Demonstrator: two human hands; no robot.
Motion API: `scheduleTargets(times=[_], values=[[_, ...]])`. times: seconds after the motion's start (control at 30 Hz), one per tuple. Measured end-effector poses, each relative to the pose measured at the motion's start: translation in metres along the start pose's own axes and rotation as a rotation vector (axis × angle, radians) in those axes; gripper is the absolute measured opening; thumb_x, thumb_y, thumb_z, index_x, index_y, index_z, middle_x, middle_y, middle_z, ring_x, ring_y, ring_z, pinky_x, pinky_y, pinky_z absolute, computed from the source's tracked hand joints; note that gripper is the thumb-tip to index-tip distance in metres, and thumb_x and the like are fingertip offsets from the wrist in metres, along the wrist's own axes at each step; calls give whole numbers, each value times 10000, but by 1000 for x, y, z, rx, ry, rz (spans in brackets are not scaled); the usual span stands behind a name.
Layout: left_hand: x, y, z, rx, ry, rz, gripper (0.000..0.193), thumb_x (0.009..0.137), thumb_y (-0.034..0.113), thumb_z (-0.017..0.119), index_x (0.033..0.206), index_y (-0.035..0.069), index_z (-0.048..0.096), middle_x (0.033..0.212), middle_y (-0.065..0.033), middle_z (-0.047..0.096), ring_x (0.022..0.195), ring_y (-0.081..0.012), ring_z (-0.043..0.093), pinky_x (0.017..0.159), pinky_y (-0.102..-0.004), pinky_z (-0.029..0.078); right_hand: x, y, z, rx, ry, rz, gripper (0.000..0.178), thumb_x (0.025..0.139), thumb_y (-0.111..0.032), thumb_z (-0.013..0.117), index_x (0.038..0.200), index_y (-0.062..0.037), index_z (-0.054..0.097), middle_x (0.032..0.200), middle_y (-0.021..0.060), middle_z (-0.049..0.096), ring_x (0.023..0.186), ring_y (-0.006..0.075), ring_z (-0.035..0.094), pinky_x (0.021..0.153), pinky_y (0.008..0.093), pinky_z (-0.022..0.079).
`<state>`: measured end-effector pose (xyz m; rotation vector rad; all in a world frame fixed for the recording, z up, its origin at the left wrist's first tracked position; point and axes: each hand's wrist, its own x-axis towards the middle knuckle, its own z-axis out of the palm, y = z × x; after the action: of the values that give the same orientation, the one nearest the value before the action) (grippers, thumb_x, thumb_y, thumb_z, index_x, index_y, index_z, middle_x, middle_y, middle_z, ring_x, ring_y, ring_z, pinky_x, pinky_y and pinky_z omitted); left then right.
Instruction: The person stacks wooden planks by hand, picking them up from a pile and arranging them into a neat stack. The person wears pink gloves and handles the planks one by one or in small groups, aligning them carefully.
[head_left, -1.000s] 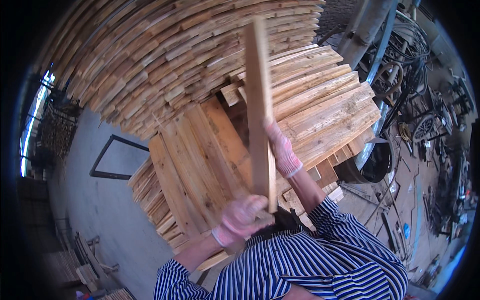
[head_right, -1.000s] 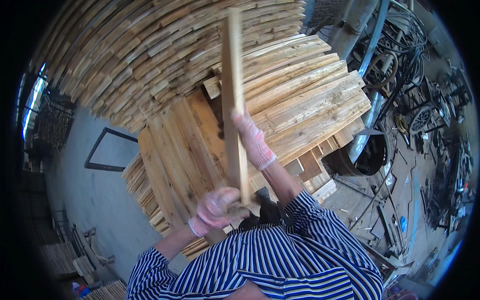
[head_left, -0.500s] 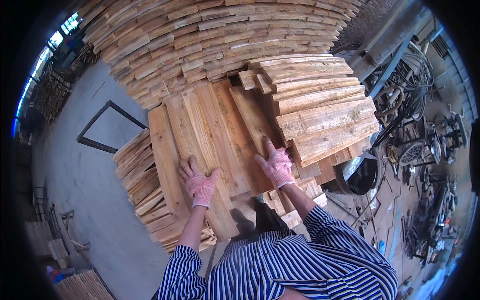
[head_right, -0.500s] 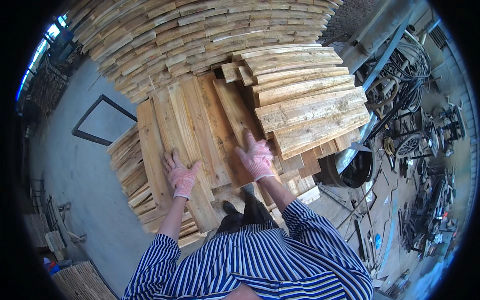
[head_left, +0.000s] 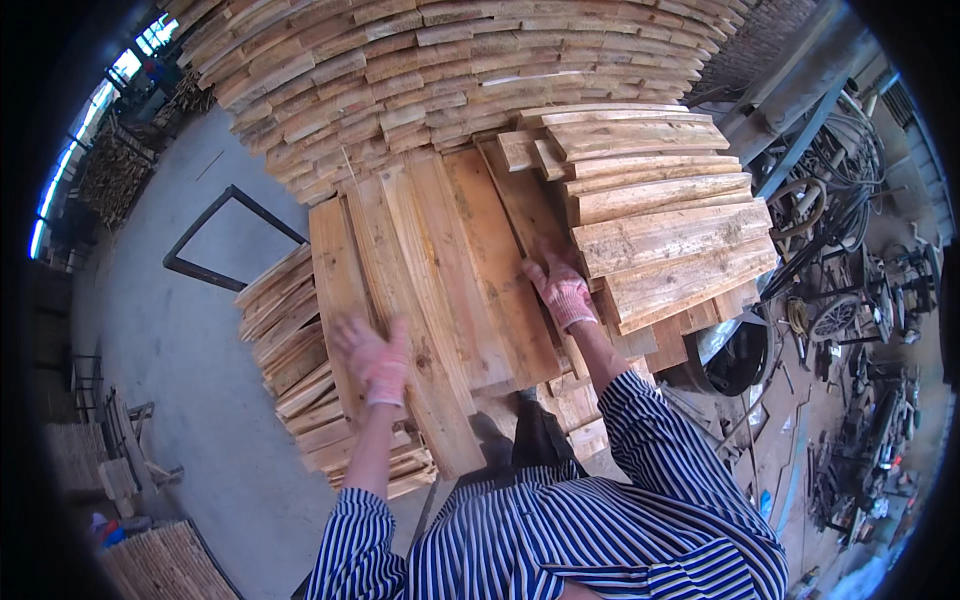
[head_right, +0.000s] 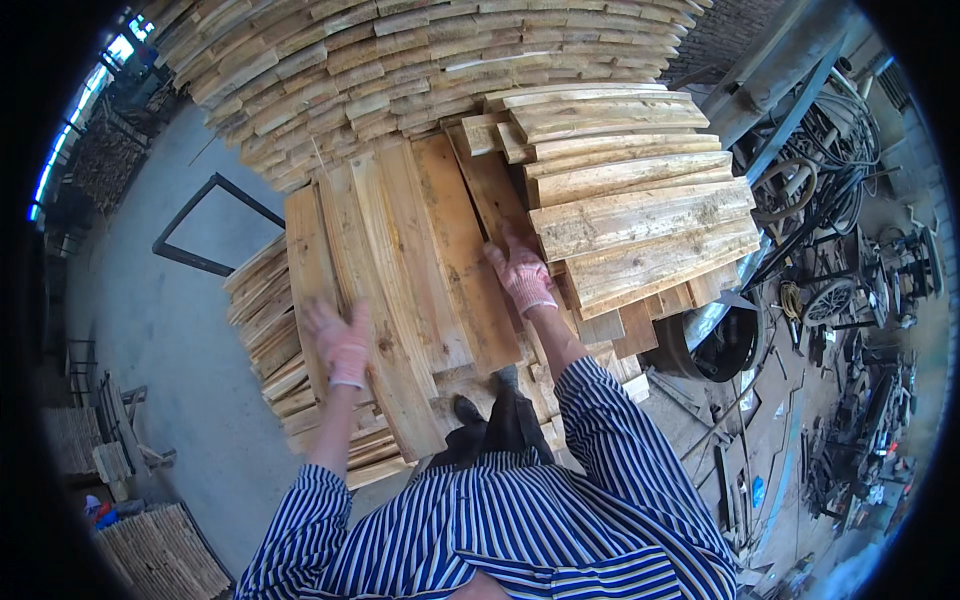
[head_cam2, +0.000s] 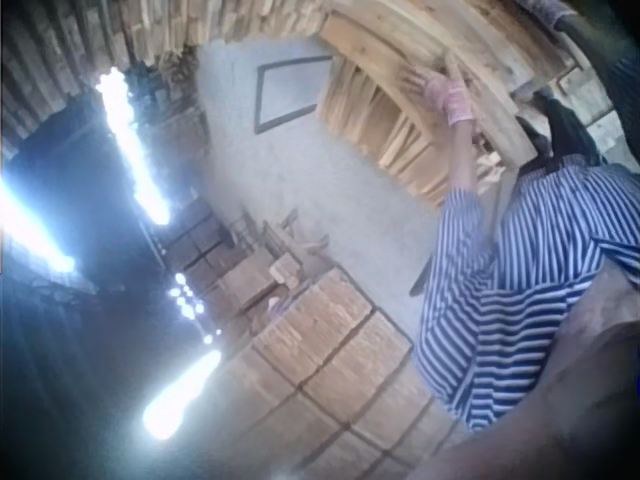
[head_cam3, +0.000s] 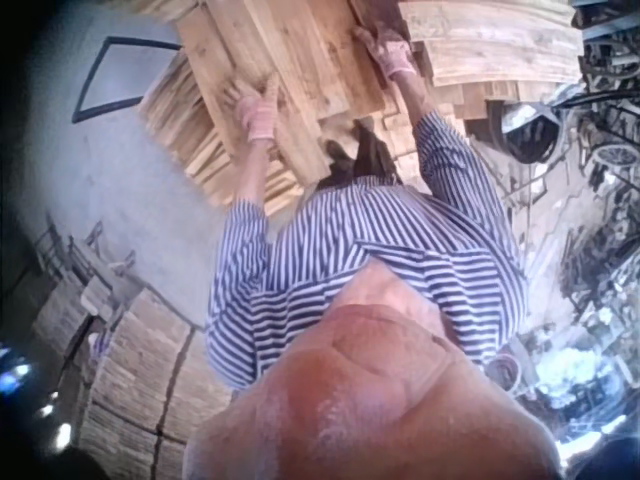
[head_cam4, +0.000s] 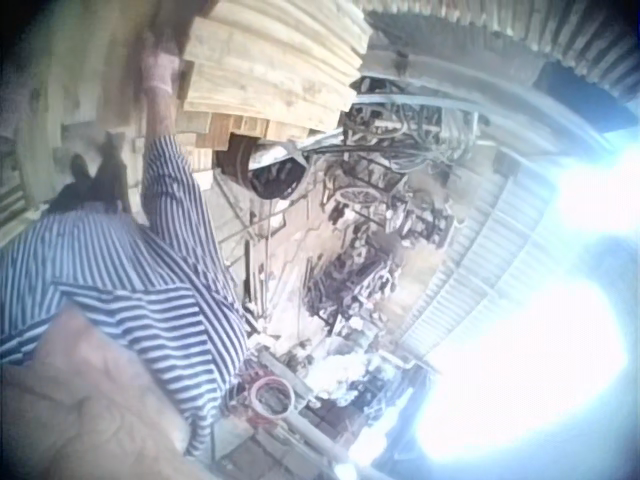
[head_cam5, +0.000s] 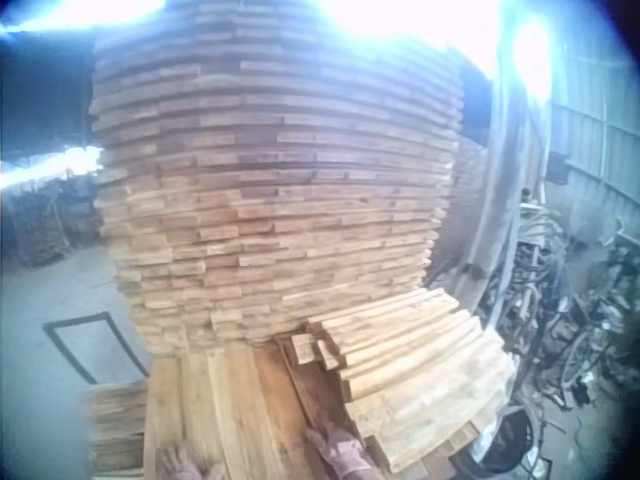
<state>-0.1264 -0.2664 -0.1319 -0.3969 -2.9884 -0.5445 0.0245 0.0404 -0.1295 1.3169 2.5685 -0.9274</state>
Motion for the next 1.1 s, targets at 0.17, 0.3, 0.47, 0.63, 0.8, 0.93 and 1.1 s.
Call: scheduleTargets(times=[0.17, 0.3, 0.47, 0.63, 0.8, 0.93, 1.1], values=[[58, -105, -15, -349, -90, -372, 1038, 823, 706, 711, 1430, -94, 447, 1409, -284, 543, 1280, -409, 546, 1081, -441, 424, 17, -16, 25, -261, -114, 27, 698, 1030, -500, 465, 1627, -209, 249, 1533, 294, 436, 1237, 414, 612, 865, 577, 541], [76, -101, -16, -506, -306, -404, 873, 835, 627, 751, 1272, -111, 585, 1202, -234, 678, 1098, -332, 650, 968, -391, 493, 38, 16, 65, -344, 153, -103, 625, 1040, -249, 491, 1617, -146, 274, 1528, 334, 405, 993, 399, 725, 489, 586, 578], [71, -99, -18, -445, -340, -416, 848, 827, 595, 774, 1267, -106, 589, 1187, -233, 682, 1089, -326, 654, 958, -401, 498, 42, -8, 48, -746, -28, -64, 648, 1018, -196, 482, 1622, -135, 255, 1495, 363, 417, 882, 531, 695, 452, 657, 535], [83, -105, -5, -149, -160, -290, 971, 799, 610, 780, 1391, -97, 477, 1358, -313, 581, 1255, -430, 568, 1065, -457, 440, 35, -9, 43, -266, 330, -177, 638, 991, -305, 567, 1568, -117, 368, 1501, 358, 411, 1183, 497, 605, 793, 614, 566], [43, 18, 4, -63, -85, -38, 1158, 716, 655, 810, 1515, -35, 333, 1491, -339, 435, 1363, -478, 447, 1160, -464, 361, -43, -40, 42, 11, 425, -522, 581, 959, -407, 619, 1475, -171, 494, 1543, 285, 394, 1365, 469, 460, 1112, 493, 432], [23, 74, -6, 176, -166, 3, 1196, 669, 650, 836, 1538, 1, 331, 1507, -345, 412, 1379, -461, 446, 1154, -440, 379, -133, -58, 34, 350, 160, -653, 629, 945, -369, 658, 1470, -72, 481, 1471, 307, 450, 1300, 482, 506, 1085, 485, 453], [46, 22, -27, -611, -353, -85, 1056, 719, 309, 885, 1563, 11, 325, 1551, -261, 420, 1411, -371, 447, 1162, -426, 390, -171, -63, 34, 581, -222, -504, 636, 970, -376, 630, 1499, -69, 452, 1468, 288, 466, 1306, 442, 520, 1088, 457, 449]])
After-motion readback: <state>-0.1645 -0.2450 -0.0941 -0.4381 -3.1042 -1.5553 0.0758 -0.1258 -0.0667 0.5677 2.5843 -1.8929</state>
